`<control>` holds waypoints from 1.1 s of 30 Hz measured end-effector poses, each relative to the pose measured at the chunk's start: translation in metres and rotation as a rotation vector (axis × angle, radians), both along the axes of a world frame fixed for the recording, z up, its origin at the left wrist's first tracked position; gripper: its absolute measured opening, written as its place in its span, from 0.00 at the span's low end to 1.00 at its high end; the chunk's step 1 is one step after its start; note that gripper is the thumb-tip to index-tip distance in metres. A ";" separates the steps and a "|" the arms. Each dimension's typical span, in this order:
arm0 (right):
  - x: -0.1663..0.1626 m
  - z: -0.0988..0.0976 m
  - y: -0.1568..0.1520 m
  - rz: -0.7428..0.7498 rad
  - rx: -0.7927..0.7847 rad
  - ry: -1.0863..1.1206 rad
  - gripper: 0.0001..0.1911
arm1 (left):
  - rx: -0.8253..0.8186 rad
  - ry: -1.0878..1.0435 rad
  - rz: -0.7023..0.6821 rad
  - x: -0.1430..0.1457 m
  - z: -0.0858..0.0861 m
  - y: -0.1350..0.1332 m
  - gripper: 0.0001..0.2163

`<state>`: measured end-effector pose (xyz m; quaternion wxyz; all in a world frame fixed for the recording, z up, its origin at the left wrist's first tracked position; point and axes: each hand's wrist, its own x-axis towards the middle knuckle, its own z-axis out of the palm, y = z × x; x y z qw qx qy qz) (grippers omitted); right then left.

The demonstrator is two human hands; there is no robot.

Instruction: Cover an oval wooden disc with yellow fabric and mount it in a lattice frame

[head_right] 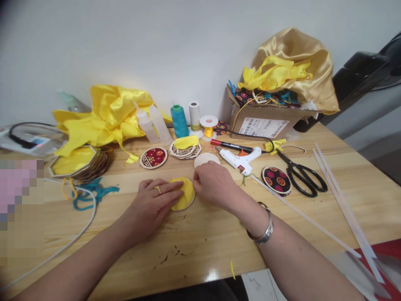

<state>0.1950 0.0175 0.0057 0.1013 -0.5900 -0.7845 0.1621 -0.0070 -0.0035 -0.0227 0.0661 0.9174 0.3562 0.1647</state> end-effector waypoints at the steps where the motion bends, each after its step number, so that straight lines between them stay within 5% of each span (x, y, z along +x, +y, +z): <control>1: 0.000 0.000 0.000 -0.012 0.000 0.004 0.05 | 0.001 -0.003 -0.001 0.000 0.000 0.000 0.13; 22: -0.002 -0.005 -0.004 -0.005 0.067 0.072 0.05 | -0.017 0.002 -0.002 0.000 0.001 0.000 0.12; 26: -0.003 -0.008 -0.004 0.063 0.117 0.393 0.11 | -0.016 -0.001 -0.005 0.001 0.001 0.000 0.13; 29: -0.007 -0.012 -0.004 0.124 -0.012 0.658 0.14 | -0.023 0.004 -0.009 0.001 0.002 0.000 0.13; 33: -0.011 -0.015 -0.004 0.122 -0.106 0.705 0.16 | -0.021 0.017 -0.005 0.000 0.003 0.000 0.13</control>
